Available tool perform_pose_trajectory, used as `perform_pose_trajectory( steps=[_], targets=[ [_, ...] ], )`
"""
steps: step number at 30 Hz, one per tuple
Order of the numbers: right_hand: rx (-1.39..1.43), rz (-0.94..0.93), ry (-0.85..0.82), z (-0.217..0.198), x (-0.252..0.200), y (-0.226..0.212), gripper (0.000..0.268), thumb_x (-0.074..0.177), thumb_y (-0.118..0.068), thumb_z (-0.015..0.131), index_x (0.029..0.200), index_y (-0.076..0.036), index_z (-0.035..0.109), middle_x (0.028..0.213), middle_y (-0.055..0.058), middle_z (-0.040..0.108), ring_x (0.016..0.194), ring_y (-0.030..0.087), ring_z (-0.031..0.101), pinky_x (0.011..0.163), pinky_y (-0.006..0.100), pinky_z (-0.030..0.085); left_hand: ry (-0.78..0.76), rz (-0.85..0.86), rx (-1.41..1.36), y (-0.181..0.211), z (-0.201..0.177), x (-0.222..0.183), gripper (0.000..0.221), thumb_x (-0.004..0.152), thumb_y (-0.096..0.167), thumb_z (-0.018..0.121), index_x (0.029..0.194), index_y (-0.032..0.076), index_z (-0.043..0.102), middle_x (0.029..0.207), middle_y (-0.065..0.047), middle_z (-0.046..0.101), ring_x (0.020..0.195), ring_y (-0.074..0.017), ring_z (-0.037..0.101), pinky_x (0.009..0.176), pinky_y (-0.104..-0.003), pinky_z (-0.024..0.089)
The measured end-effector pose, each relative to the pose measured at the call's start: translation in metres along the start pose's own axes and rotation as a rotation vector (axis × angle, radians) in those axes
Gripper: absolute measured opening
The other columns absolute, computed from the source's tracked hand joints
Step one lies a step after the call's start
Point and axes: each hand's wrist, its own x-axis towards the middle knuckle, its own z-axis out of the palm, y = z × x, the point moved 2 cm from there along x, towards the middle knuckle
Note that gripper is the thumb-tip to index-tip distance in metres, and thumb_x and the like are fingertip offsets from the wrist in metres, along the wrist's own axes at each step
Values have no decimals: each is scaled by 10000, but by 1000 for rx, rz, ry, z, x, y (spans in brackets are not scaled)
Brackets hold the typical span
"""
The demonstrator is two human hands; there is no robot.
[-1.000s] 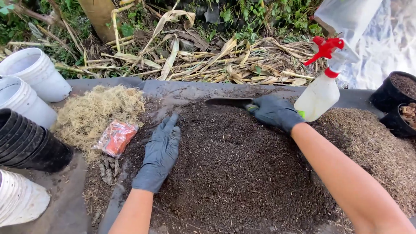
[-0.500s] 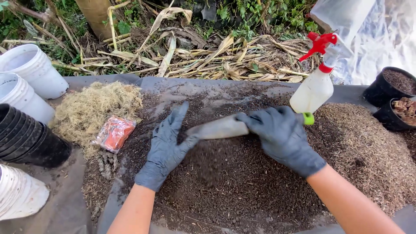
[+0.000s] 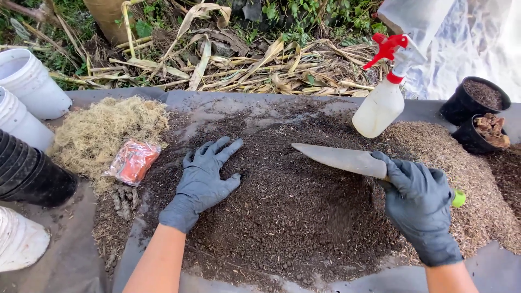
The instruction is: Mixing different types of soil or soil amendments together on a work surface using a hand trowel and gloved hands.
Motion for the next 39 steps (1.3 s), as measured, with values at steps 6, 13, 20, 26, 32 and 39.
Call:
perform_pose_trajectory(
  steps=[6, 13, 20, 26, 32, 39],
  targets=[
    [330, 71, -24, -29, -22, -57, 210, 878, -94, 675, 1079, -148, 704, 772, 22, 667, 589, 178, 606, 625, 403, 560, 74, 91, -194, 0, -5, -8, 797, 823, 238, 617, 1569, 401, 390, 1594, 35, 443, 1442, -251, 407, 1177, -583, 209],
    [-4, -136, -62, -34, -23, -153, 668, 890, 4, 433, 1549, -102, 398, 884, 2, 515, 678, 182, 477, 601, 350, 456, 130, 158, -508, 24, -23, -19, 582, 987, 488, 475, 1532, 286, 466, 1596, -62, 471, 1497, -266, 384, 1213, -473, 242],
    [77, -97, -103, -26, -11, -123, 774, 859, -107, 573, 1588, -263, 364, 807, -70, 553, 589, 153, 525, 607, 400, 547, 162, 154, -405, 19, -14, -18, 599, 1003, 552, 406, 1555, 322, 436, 1603, -44, 458, 1506, -252, 366, 1202, -473, 214],
    [157, 86, 34, 13, 11, -59, 407, 847, -223, 737, 1244, -301, 687, 904, -60, 655, 854, 212, 699, 789, 446, 550, 107, 133, -230, 11, -8, -13, 666, 1016, 625, 396, 1616, 334, 373, 1543, -120, 484, 1410, -395, 439, 1155, -600, 298],
    [174, 555, -332, 50, 71, -21, 299, 911, -357, 687, 1200, -287, 715, 919, 139, 695, 974, 415, 710, 796, 507, 558, 97, 125, -245, 10, -5, -11, 696, 1011, 652, 389, 1626, 329, 348, 1549, -116, 469, 1422, -388, 417, 1172, -593, 271],
    [252, 493, -444, 45, 70, -6, 367, 971, -371, 529, 1266, -295, 732, 914, 152, 788, 953, 437, 753, 896, 538, 517, 88, 122, -232, 7, -2, -9, 706, 992, 683, 398, 1621, 364, 352, 1555, -67, 457, 1417, -369, 409, 1176, -571, 252]
  ],
)
